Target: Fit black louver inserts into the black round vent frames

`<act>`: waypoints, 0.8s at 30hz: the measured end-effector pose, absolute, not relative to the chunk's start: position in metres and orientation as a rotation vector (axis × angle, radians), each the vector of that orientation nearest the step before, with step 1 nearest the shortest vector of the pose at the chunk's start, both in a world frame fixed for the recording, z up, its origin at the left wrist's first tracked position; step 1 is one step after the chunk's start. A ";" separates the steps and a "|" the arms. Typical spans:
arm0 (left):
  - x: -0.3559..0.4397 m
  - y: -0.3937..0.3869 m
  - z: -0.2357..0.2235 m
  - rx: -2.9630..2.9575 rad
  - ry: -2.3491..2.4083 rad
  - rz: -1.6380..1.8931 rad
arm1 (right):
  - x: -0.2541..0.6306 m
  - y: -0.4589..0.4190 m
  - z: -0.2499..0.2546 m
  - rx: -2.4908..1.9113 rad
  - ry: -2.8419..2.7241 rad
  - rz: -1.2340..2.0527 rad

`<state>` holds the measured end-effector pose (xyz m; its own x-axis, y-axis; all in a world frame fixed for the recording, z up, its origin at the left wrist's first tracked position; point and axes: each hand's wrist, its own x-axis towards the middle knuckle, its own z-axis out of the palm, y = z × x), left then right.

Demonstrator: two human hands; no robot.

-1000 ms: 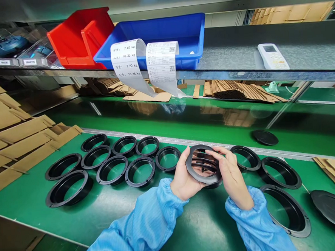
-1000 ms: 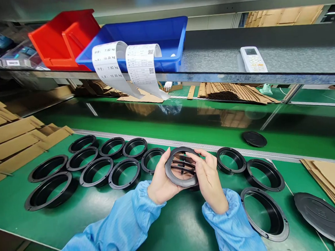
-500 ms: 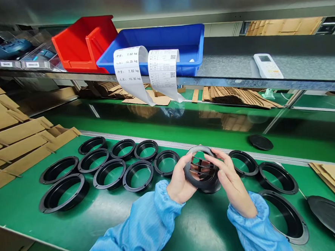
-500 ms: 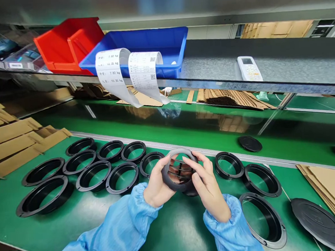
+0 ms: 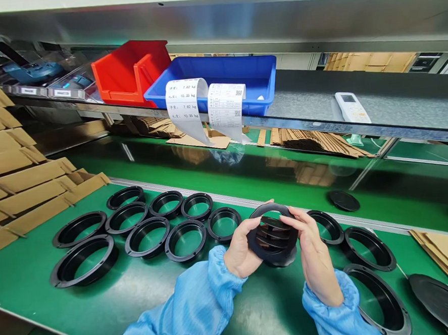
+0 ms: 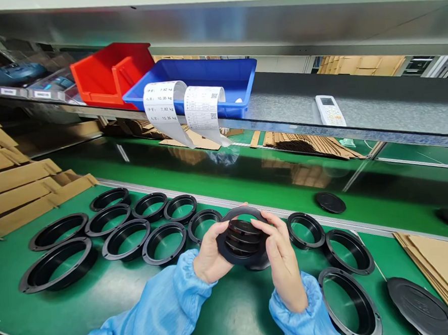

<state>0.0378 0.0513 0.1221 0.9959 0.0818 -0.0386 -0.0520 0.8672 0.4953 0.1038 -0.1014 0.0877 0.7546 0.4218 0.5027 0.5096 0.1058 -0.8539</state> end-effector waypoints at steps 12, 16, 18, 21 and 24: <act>0.037 0.049 0.116 0.547 -0.023 0.054 | 0.103 -0.107 0.094 -1.594 -0.860 -0.216; 0.042 0.053 0.120 0.475 0.112 0.087 | 0.101 -0.094 0.080 -1.822 -1.026 -0.487; 0.045 0.056 0.124 0.424 0.241 0.100 | 0.099 -0.084 0.073 -1.936 -1.167 -0.603; 0.049 0.058 0.129 0.437 0.344 0.090 | 0.098 -0.075 0.069 -1.999 -1.254 -0.580; 0.049 0.053 0.131 0.508 0.368 0.027 | 0.095 -0.079 0.075 -1.987 -1.166 -0.479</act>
